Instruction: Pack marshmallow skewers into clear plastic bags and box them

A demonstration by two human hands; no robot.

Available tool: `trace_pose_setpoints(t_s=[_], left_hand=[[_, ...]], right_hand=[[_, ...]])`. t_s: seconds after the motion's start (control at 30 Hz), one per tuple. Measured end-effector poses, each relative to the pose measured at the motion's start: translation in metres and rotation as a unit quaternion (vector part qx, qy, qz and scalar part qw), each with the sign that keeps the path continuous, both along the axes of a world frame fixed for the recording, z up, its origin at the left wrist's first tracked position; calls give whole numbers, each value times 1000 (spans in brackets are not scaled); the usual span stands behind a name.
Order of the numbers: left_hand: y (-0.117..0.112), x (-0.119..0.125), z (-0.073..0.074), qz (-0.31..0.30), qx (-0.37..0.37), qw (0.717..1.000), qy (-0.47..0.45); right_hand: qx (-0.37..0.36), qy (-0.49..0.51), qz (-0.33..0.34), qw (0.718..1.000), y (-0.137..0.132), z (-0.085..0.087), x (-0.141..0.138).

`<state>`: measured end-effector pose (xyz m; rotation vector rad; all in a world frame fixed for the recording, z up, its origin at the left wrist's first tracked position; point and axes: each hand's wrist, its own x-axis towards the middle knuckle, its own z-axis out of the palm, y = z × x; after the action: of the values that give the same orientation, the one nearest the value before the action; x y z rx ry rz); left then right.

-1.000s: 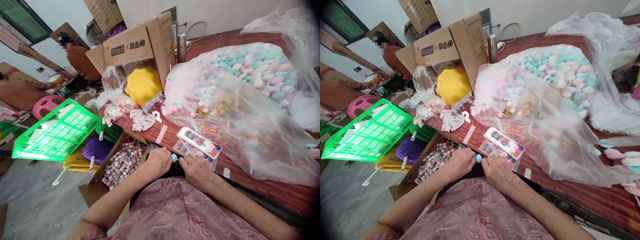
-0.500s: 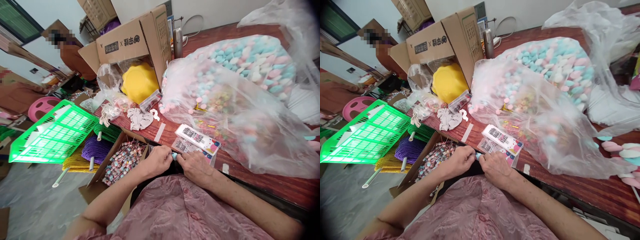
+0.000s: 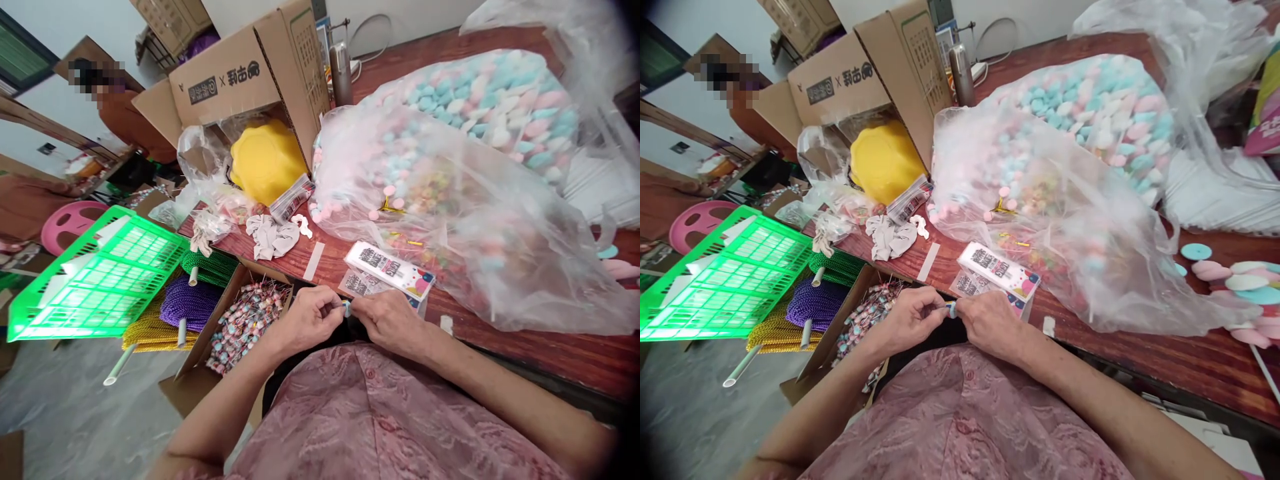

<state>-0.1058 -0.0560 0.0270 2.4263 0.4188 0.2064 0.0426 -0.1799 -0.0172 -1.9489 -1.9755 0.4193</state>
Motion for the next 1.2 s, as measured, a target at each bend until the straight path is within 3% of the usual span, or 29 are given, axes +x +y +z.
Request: trace_pose_setpoints(t_s=[0.1, 0.2, 0.3, 0.53, 0.67, 0.8, 0.9, 0.97, 1.03, 1.2], left_hand=[[13, -2, 7, -76, 93, 993, 7], [19, -2, 4, -130, 97, 982, 99], [17, 2, 0, -123, 95, 974, 164], [-4, 12, -2, -57, 122, 973, 185], [-11, 10, -14, -59, 17, 991, 123], [-9, 7, -21, 9, -144, 986, 84], [-2, 4, -22, 54, -350, 927, 123], [1, 2, -24, 54, -441, 881, 164], [0, 1, -28, 29, -462, 868, 180], [-16, 11, -37, -2, -365, 923, 120]], right_hand=[[104, 12, 7, 995, -5, -8, 7], [189, 39, 34, 981, -7, -7, 11], [214, 46, 51, 974, -7, 0, 14], [210, -32, 68, 975, 0, 14, 17], [190, 40, 114, 974, 5, 17, 16], [242, 36, 69, 967, 5, 16, 19], [280, -9, 63, 958, 3, 16, 27], [286, -29, 94, 953, 2, 16, 32], [260, -46, 119, 957, 1, 16, 35], [45, -75, 118, 989, 3, 13, 25]])
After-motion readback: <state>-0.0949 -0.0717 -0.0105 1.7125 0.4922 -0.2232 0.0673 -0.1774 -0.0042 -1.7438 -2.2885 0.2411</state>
